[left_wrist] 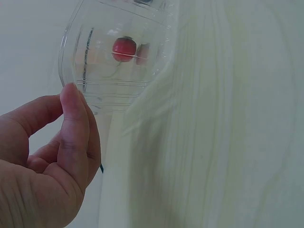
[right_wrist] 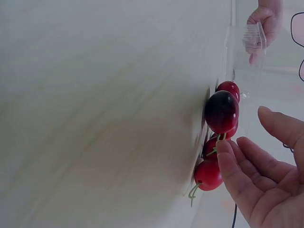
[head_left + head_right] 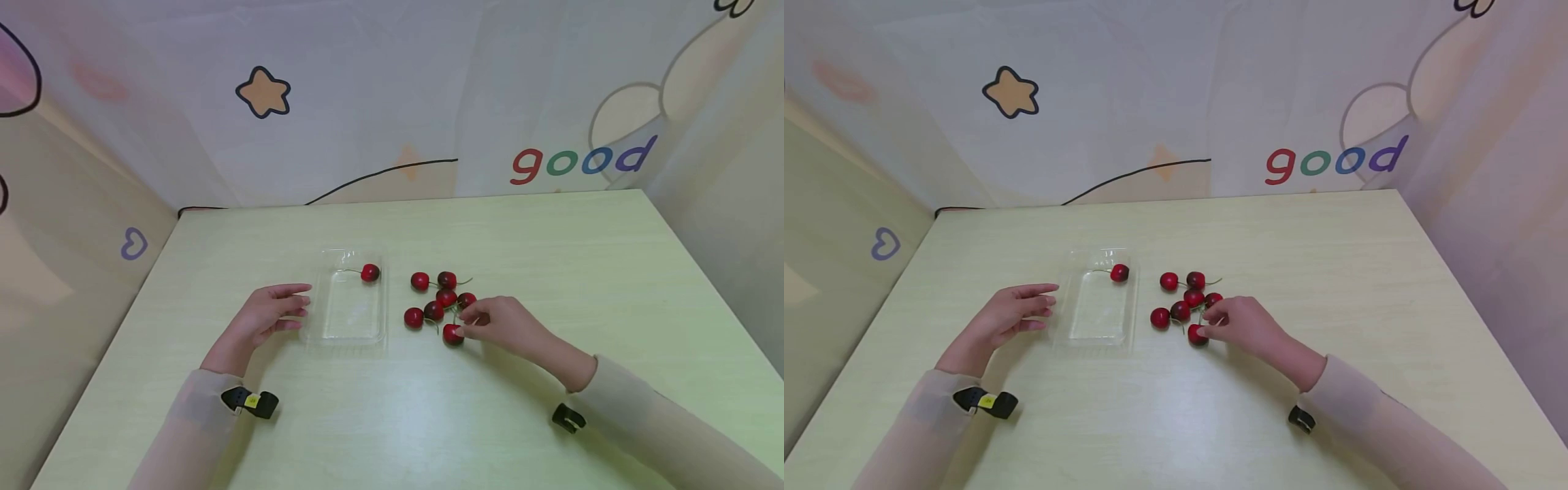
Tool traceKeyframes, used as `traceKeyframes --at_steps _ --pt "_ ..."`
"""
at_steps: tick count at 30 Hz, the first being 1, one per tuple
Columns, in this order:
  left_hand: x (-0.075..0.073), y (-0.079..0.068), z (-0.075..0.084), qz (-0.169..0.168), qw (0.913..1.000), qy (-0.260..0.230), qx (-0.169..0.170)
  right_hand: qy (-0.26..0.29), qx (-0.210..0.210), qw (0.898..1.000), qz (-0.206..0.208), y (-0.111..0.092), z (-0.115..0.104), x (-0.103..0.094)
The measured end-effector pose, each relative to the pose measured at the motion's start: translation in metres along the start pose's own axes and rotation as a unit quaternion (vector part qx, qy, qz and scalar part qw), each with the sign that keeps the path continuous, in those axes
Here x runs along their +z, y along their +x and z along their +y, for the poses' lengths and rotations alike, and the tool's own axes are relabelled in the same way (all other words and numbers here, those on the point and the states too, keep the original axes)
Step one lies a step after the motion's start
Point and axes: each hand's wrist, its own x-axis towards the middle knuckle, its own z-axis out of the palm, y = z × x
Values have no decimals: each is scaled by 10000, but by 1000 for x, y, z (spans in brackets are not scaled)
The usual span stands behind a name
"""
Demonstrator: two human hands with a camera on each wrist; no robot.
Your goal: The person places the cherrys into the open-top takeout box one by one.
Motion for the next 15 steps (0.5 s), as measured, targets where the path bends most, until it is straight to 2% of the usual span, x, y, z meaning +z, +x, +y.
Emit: traceKeyframes --at_steps 15 --pt "0 -1 0 -1 10000 -7 -27 -278 308 9989 -201 6 -4 9"
